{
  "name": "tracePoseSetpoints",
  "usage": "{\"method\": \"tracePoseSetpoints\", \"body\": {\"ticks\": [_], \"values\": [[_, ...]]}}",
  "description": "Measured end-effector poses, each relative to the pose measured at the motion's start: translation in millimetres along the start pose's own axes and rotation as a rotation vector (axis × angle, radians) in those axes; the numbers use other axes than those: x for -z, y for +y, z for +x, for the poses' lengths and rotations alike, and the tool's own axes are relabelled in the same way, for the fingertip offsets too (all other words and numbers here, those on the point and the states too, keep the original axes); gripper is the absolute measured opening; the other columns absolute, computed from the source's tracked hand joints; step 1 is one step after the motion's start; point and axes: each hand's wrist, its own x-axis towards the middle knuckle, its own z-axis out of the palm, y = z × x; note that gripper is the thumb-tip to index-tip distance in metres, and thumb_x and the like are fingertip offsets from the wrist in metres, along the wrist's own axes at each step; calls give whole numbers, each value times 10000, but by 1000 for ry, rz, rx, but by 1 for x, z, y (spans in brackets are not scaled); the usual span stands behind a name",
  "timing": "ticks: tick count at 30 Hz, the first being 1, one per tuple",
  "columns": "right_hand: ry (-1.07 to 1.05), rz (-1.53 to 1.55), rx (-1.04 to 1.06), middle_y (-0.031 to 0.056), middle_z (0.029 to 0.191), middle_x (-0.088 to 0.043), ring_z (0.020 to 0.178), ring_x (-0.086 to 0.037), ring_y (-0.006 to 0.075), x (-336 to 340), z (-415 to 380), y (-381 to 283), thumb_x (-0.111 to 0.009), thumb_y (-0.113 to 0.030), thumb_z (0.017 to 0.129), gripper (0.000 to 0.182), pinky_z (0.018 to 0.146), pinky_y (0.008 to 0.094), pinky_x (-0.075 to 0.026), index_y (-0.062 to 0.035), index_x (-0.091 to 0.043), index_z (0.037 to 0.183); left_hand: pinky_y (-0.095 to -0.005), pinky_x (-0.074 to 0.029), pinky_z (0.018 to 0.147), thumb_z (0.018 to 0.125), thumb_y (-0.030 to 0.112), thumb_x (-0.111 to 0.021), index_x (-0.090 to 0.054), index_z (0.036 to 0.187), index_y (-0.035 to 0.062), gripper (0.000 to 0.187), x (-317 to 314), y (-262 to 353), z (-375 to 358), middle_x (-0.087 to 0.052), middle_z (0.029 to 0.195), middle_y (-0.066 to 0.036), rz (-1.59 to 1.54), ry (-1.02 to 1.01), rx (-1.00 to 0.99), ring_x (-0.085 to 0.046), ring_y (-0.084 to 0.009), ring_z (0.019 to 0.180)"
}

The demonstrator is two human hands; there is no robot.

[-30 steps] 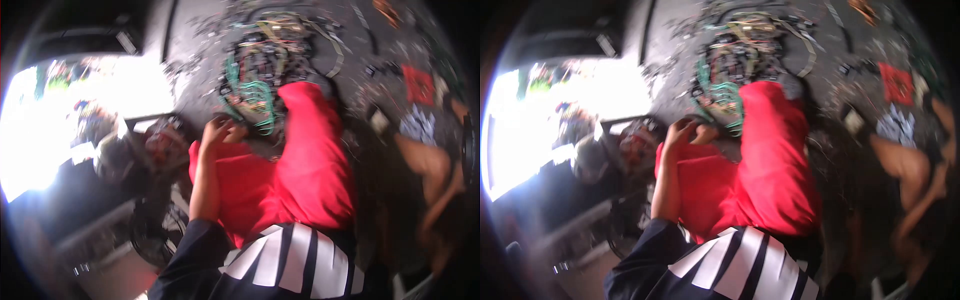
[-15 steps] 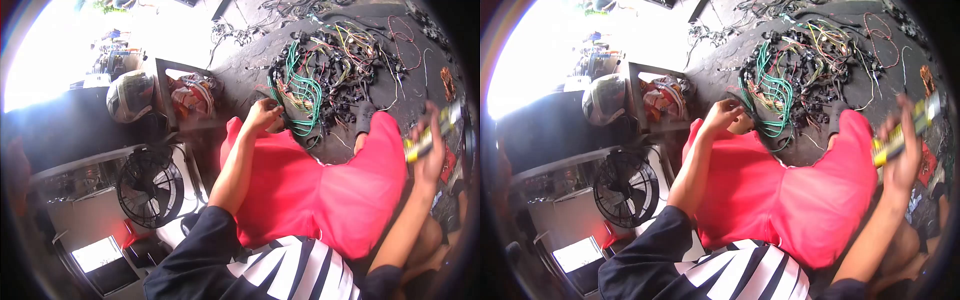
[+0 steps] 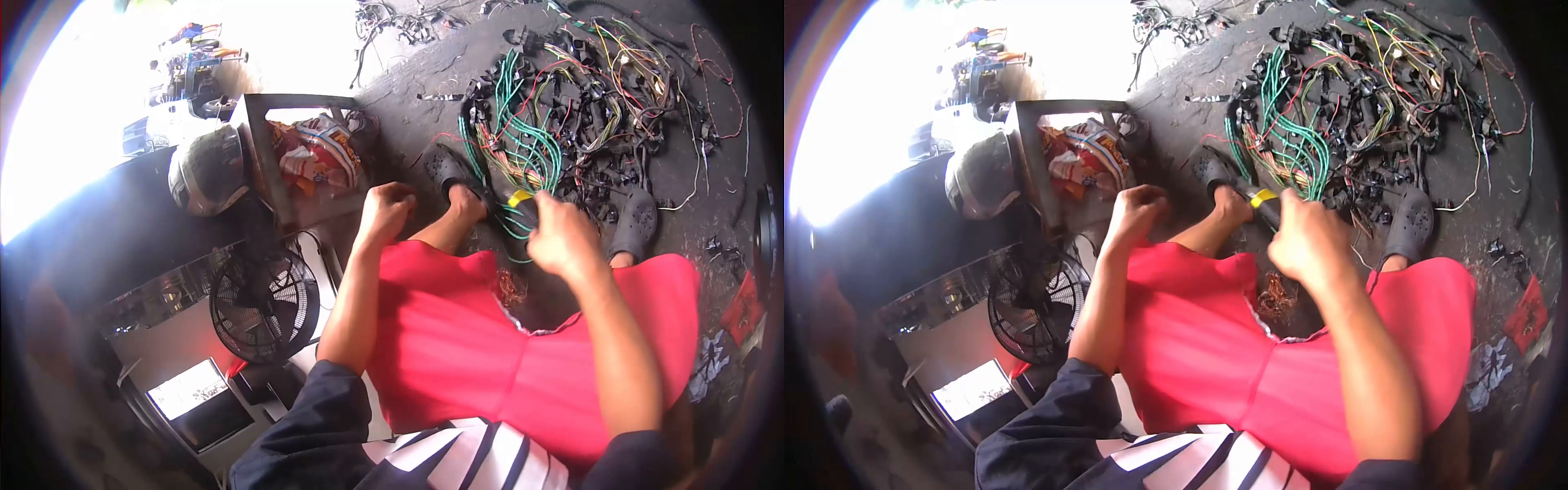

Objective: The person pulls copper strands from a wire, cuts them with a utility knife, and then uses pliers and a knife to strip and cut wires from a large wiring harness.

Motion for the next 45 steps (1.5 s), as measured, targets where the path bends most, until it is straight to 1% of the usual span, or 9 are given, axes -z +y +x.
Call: {"method": "tracePoseSetpoints", "body": {"ticks": [4,6,10,12,14,16,37,43,45], "values": [[-164,1,161,240,789,-633,782,-639,374,-5,3,-22,-521,-78,703,330,721,458,-514,32,-527,1014,-256,-427,479,804,156,-622,-661,813,-8,169,1,13,27,-612,645,-41,108,4,164,-523,-91,513],[-221,90,195,250,785,-620,776,-614,416,-3,5,-28,-535,-66,690,248,723,492,-487,12,-496,921,-243,-386,431,828,194,-618,-650,793,-6,206,-2,15,49,-555,570,-21,35,18,161,-485,-82,472],[11,226,206,251,757,-619,732,-618,405,5,16,-19,-520,-47,668,290,687,484,-493,6,-505,953,-236,-370,414,839,205,-619,-648,804,-11,221,-16,46,78,-548,568,-20,83,51,142,-470,-64,459],[122,297,214,247,723,-618,694,-621,398,12,19,-14,-518,-37,670,286,650,476,-504,19,-503,950,-257,-475,538,804,155,-614,-673,834,-25,192,-21,47,84,-655,697,-85,153,25,80,-597,-119,586],[82,300,215,245,690,-613,668,-624,393,26,23,-14,-515,-36,679,272,621,468,-510,31,-502,942,-267,-487,610,763,92,-601,-668,907,-31,201,-21,18,99,-671,765,-111,115,18,-114,-617,-145,662],[99,302,236,240,674,-612,651,-633,373,39,22,-13,-503,-38,688,249,607,450,-519,41,-504,924,-276,-487,661,732,57,-587,-655,955,-33,250,-23,48,89,-671,798,-121,133,-19,-52,-622,-159,717],[204,506,154,224,736,-619,670,-638,357,79,-6,18,-547,-73,703,297,584,425,-521,30,-499,976,-277,-491,635,784,137,-608,-624,1039,19,281,-85,58,79,-665,863,-94,508,-152,-205,-613,-131,740],[296,531,173,230,808,-614,674,-635,351,78,-26,21,-552,-81,712,288,604,421,-513,16,-489,975,-281,-494,618,791,154,-619,-608,1080,26,316,-186,64,83,-663,870,-98,465,-163,-299,-614,-134,731],[380,606,227,218,829,-607,682,-629,343,79,-28,21,-566,-91,714,271,615,418,-504,7,-487,954,-314,-500,720,788,225,-633,-593,1103,17,379,-255,105,61,-652,988,-159,345,-214,-281,-638,-196,858]]}}
